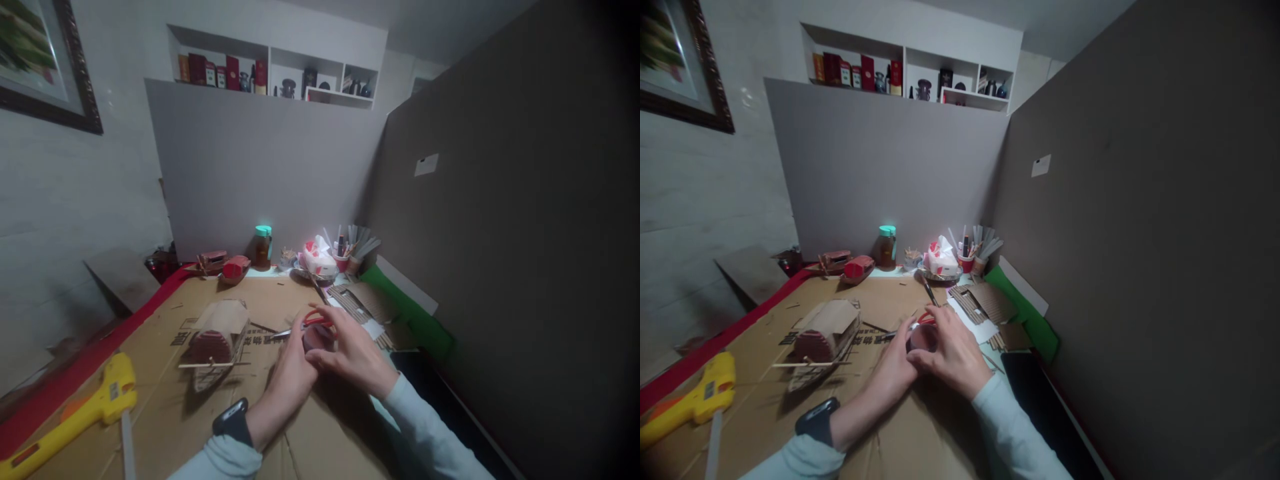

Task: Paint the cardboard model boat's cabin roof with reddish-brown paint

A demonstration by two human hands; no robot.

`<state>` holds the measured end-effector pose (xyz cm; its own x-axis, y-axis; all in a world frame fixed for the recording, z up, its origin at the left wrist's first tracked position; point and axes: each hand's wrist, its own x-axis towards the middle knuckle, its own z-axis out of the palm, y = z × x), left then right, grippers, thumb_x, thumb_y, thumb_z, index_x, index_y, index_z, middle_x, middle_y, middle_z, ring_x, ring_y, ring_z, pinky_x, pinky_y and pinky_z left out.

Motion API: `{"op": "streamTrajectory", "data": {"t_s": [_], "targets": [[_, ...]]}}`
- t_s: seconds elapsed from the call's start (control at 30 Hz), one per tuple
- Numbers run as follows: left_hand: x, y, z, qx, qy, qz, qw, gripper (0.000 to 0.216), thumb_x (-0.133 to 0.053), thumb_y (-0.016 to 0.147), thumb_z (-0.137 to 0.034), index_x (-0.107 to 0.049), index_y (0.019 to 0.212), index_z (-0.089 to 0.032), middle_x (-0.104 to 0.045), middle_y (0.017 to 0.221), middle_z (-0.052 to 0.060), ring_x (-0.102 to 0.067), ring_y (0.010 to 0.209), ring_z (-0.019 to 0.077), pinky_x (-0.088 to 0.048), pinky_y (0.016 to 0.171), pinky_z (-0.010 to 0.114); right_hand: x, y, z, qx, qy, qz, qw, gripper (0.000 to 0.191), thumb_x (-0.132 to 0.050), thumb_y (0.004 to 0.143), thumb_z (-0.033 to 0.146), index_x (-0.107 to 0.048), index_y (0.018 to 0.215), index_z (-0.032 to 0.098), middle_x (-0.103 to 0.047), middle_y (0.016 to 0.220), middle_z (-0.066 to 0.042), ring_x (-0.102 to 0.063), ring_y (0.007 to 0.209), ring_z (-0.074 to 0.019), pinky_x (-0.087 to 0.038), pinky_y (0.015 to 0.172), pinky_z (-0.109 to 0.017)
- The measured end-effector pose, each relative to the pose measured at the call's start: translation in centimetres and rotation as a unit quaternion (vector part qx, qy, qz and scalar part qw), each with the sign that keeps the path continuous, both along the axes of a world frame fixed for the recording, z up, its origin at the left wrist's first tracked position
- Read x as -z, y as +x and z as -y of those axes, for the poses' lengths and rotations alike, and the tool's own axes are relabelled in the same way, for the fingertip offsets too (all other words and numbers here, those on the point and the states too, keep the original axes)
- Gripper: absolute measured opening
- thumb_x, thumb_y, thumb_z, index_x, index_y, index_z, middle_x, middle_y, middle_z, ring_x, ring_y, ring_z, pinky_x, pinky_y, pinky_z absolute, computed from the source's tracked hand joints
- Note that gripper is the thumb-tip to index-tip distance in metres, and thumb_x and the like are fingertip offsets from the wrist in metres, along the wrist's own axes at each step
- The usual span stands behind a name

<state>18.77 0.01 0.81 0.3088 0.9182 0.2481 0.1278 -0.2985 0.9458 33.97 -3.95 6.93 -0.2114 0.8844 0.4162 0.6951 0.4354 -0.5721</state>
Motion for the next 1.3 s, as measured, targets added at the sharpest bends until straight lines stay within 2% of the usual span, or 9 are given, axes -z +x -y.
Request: {"op": "streamTrajectory", "data": {"t_s": [0.13,0.37,0.5,0.63,0.9,1.0,1.1,1.2,1.3], "targets": [[-0.9,0.1,0.3,-0.006,0.006,-0.006,1.000,0.071,-0.079,0.083,-0.013,-0.050,0.148,-0.021,-0.067,0.134,0.011,-0.067,0.119,0.0297,-0.050,0.110,0.057,0.0,0.1,-0.3,-0.007,-0.009,0.002,1.000,0.039,-0.074,0.096,0.041,-0.064,0.127,0.018,-0.066,0.129,-0.010,-0.066,0.112,-0.0272,-0.057,0.096,-0.049],[-1.6,-0.2,0.7,-0.003,0.004,-0.015,1.000,0.071,-0.080,0.077,-0.006,-0.053,0.141,-0.018,-0.069,0.129,0.010,-0.067,0.117,0.0293,-0.052,0.108,0.054,-0.6,0.7,-0.3,-0.075,-0.023,-0.016,0.997,0.037,-0.072,0.099,0.039,-0.064,0.128,0.017,-0.069,0.123,-0.009,-0.069,0.111,-0.0262,-0.057,0.098,-0.050],[-1.3,-0.3,0.6,0.000,0.012,-0.021,1.000,0.076,-0.079,0.077,-0.004,-0.050,0.146,-0.019,-0.067,0.132,0.011,-0.065,0.121,0.0306,-0.050,0.110,0.057,-0.5,0.2,-0.3,-0.030,-0.019,-0.019,0.999,0.043,-0.073,0.098,0.040,-0.062,0.133,0.018,-0.064,0.135,-0.011,-0.066,0.119,-0.0291,-0.056,0.101,-0.053],[-1.4,-0.1,0.5,0.000,0.018,-0.009,1.000,0.067,-0.077,0.083,-0.009,-0.051,0.144,-0.019,-0.067,0.131,0.010,-0.066,0.120,0.0292,-0.050,0.110,0.056,-0.2,-0.2,-0.2,0.017,-0.014,-0.017,1.000,0.035,-0.073,0.098,0.039,-0.066,0.124,0.017,-0.068,0.125,-0.009,-0.067,0.112,-0.0268,-0.057,0.096,-0.050],[-1.6,-0.3,0.5,-0.002,-0.017,-0.039,0.999,0.082,-0.080,0.072,-0.003,-0.048,0.147,-0.018,-0.069,0.127,0.010,-0.067,0.117,0.0309,-0.050,0.108,0.057,-1.9,0.1,0.2,-0.015,-0.022,-0.137,0.990,0.029,-0.074,0.098,0.035,-0.067,0.120,0.016,-0.070,0.119,-0.008,-0.070,0.108,-0.0248,-0.059,0.096,-0.048],[-1.9,-0.3,0.7,0.007,-0.013,-0.033,0.999,0.085,-0.080,0.071,-0.003,-0.047,0.148,-0.020,-0.070,0.126,0.009,-0.067,0.116,0.0305,-0.049,0.109,0.057,-2.7,0.9,0.7,0.021,-0.036,-0.213,0.976,0.030,-0.071,0.100,0.035,-0.066,0.123,0.016,-0.069,0.122,-0.008,-0.069,0.112,-0.0258,-0.059,0.097,-0.049],[-1.9,-0.3,0.8,0.024,0.001,-0.012,1.000,0.082,-0.080,0.071,-0.008,-0.049,0.146,-0.021,-0.070,0.129,0.009,-0.067,0.118,0.0296,-0.049,0.110,0.055,-2.9,1.8,2.2,0.076,-0.068,-0.264,0.959,0.031,-0.065,0.104,0.040,-0.065,0.124,0.016,-0.070,0.115,-0.007,-0.071,0.097,-0.0215,-0.062,0.084,-0.041],[-1.8,-0.3,0.5,0.027,0.005,-0.008,1.000,0.089,-0.078,0.068,-0.011,-0.044,0.150,-0.019,-0.069,0.132,0.012,-0.067,0.119,0.0306,-0.048,0.111,0.055,-2.5,2.4,4.4,0.118,-0.097,-0.278,0.948,0.031,-0.061,0.106,0.043,-0.064,0.121,0.016,-0.069,0.101,-0.004,-0.068,0.077,-0.0153,-0.060,0.067,-0.031],[-2.3,-0.5,0.2,0.006,0.015,-0.018,1.000,0.100,-0.078,0.064,-0.019,-0.037,0.155,-0.013,-0.067,0.136,0.019,-0.064,0.127,0.0342,-0.046,0.114,0.055,-1.4,2.6,6.6,0.148,-0.099,-0.260,0.949,0.030,-0.061,0.106,0.044,-0.065,0.115,0.016,-0.068,0.097,-0.003,-0.067,0.076,-0.0150,-0.059,0.067,-0.031]]}}
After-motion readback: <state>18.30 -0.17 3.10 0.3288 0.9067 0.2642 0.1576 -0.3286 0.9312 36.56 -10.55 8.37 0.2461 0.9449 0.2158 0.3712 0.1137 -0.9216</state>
